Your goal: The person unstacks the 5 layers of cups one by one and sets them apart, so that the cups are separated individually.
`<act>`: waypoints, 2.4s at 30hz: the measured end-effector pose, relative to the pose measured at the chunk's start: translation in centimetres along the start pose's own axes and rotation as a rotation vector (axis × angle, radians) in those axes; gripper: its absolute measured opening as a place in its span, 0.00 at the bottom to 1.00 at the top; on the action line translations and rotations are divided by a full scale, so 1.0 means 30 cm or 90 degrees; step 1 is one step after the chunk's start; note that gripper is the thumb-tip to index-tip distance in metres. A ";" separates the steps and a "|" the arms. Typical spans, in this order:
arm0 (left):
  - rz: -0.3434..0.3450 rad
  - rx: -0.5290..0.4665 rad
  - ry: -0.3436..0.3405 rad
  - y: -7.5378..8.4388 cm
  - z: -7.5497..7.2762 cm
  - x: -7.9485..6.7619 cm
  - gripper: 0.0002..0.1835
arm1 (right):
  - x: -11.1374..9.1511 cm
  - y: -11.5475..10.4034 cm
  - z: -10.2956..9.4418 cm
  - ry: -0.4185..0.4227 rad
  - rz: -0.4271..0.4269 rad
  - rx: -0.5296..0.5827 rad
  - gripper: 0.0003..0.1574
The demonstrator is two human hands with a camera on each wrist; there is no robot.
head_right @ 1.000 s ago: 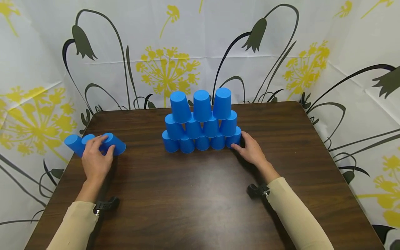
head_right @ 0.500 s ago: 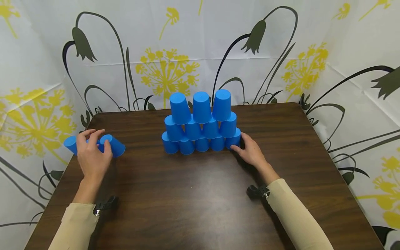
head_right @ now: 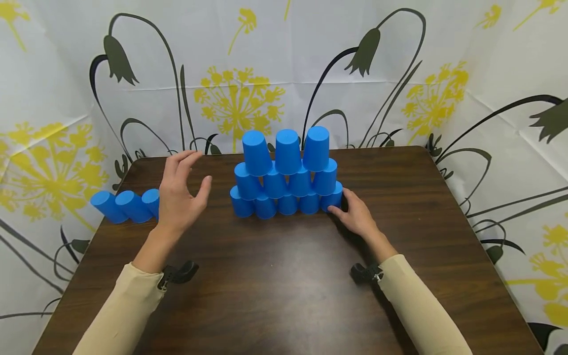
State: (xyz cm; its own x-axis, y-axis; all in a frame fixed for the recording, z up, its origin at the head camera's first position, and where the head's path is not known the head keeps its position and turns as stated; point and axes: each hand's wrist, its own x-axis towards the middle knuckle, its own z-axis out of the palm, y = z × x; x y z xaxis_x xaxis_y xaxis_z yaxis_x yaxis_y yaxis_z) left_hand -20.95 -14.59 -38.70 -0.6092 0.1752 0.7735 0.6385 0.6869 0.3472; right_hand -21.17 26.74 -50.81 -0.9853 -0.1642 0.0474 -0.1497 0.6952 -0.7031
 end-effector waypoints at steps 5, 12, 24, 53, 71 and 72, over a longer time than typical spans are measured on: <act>0.031 -0.054 -0.034 0.071 0.061 0.069 0.30 | 0.002 0.002 -0.001 0.000 0.000 -0.005 0.44; -0.014 -0.174 -0.041 0.130 0.153 0.126 0.31 | 0.004 0.005 0.004 -0.002 -0.002 -0.006 0.45; -0.047 -0.190 -0.049 0.151 0.218 0.156 0.29 | 0.003 0.004 0.004 0.002 -0.005 -0.008 0.43; -0.137 -0.210 0.082 0.061 0.036 0.080 0.30 | 0.006 0.005 -0.003 0.001 -0.012 -0.006 0.43; -0.311 0.014 0.033 -0.246 -0.003 -0.269 0.32 | 0.003 0.005 -0.002 -0.003 -0.005 -0.007 0.45; -0.313 0.022 0.028 -0.253 0.001 -0.279 0.32 | 0.003 0.005 -0.001 -0.002 -0.005 -0.007 0.45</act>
State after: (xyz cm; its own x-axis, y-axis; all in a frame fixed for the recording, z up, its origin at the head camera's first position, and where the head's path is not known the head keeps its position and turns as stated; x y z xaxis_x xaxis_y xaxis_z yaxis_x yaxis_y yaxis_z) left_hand -20.70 -21.23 -47.83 -0.8136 -0.2049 0.5441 0.2639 0.7037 0.6596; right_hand -21.28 26.86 -50.88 -0.9838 -0.1721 0.0503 -0.1582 0.7015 -0.6948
